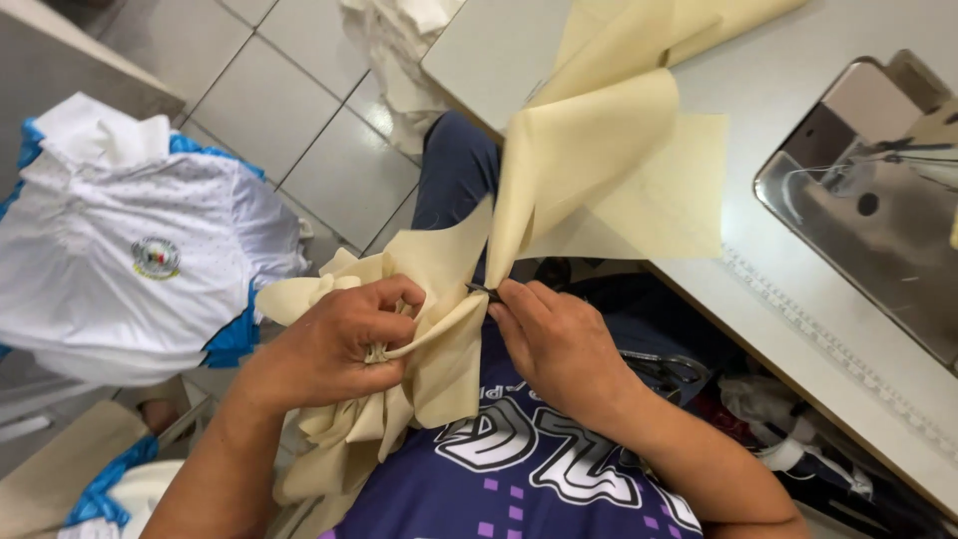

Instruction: A person uses hand scissors to cut through long strips of light-colored fabric at a sewing workstation.

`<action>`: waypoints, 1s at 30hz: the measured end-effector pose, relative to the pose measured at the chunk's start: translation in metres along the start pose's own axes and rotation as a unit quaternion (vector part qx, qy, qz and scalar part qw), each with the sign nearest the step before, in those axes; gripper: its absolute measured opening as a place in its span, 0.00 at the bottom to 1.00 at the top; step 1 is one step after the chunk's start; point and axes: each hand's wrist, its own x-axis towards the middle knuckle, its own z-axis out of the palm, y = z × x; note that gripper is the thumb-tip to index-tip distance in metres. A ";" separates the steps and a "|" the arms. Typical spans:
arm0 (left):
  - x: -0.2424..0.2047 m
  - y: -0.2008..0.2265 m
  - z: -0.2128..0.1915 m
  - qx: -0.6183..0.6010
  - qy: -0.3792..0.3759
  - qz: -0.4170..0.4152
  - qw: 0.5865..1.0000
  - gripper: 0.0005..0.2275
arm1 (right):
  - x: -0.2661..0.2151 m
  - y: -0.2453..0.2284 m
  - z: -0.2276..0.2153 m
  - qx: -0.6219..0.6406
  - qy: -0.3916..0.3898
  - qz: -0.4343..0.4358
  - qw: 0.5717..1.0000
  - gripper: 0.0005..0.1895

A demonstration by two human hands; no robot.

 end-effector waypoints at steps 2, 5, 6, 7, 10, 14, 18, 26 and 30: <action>0.013 0.010 0.000 -0.013 -0.007 0.020 1.000 0.10 | -0.001 0.007 -0.009 0.005 -0.018 0.029 0.999 0.07; 0.023 -0.003 0.015 -0.025 -0.042 0.040 0.998 0.11 | -0.005 0.016 -0.016 0.035 -0.041 0.069 0.996 0.07; 0.024 -0.013 0.021 -0.020 -0.065 0.044 0.997 0.11 | -0.004 0.020 -0.018 0.055 -0.044 0.075 0.995 0.07; 0.025 -0.018 0.023 -0.020 -0.067 0.045 0.997 0.11 | -0.003 0.019 -0.020 0.055 -0.043 0.077 0.995 0.07; 0.025 -0.027 0.026 -0.011 -0.078 0.019 0.997 0.09 | 0.001 0.015 -0.030 0.074 -0.058 0.096 0.991 0.07; 0.025 -0.030 0.000 -0.005 -0.053 -0.093 0.994 0.09 | 0.011 0.018 -0.058 0.148 -0.131 0.171 0.965 0.13; 0.057 -0.044 -0.022 -0.067 -0.017 -0.197 0.978 0.15 | 0.055 0.041 -0.086 0.063 -0.089 0.236 0.966 0.20; 0.159 -0.051 0.036 -0.247 -0.015 -0.190 0.950 0.29 | 0.069 0.083 -0.052 -0.039 -0.150 0.312 0.937 0.24; 0.152 -0.016 0.048 -0.200 -0.082 -0.229 0.949 0.24 | 0.033 0.076 -0.062 0.006 -0.151 0.336 0.930 0.21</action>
